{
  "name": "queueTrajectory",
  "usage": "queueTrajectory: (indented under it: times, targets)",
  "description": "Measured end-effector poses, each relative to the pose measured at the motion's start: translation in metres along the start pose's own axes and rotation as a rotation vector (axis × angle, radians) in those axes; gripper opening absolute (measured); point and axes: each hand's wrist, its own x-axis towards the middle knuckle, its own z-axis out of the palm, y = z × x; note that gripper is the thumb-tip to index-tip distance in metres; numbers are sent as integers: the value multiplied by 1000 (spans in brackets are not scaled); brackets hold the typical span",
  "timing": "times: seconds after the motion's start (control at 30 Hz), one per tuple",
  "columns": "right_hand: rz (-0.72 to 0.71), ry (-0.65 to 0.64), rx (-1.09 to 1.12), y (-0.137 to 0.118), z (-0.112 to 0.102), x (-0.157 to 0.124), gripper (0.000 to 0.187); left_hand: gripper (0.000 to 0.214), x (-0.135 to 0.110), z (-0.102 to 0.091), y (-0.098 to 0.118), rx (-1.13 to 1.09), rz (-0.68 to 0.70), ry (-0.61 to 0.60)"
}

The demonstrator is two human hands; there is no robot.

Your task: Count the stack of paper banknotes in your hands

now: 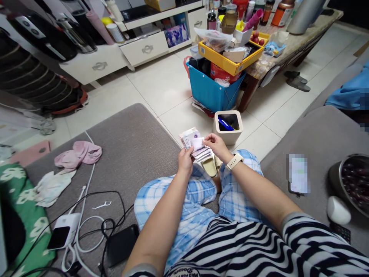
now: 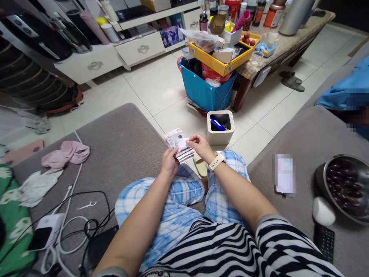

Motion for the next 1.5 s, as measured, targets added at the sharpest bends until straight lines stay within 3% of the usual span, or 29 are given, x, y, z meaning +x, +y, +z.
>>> queueTrajectory:
  times: [0.57,1.5]
  targets:
    - [37,-96,42,-7,2,-3,33,32,11,-6,-7,-20,37,41]
    - [38,-108,50,-9,0,-3,42,37,3,-1,-1,-5,18,19]
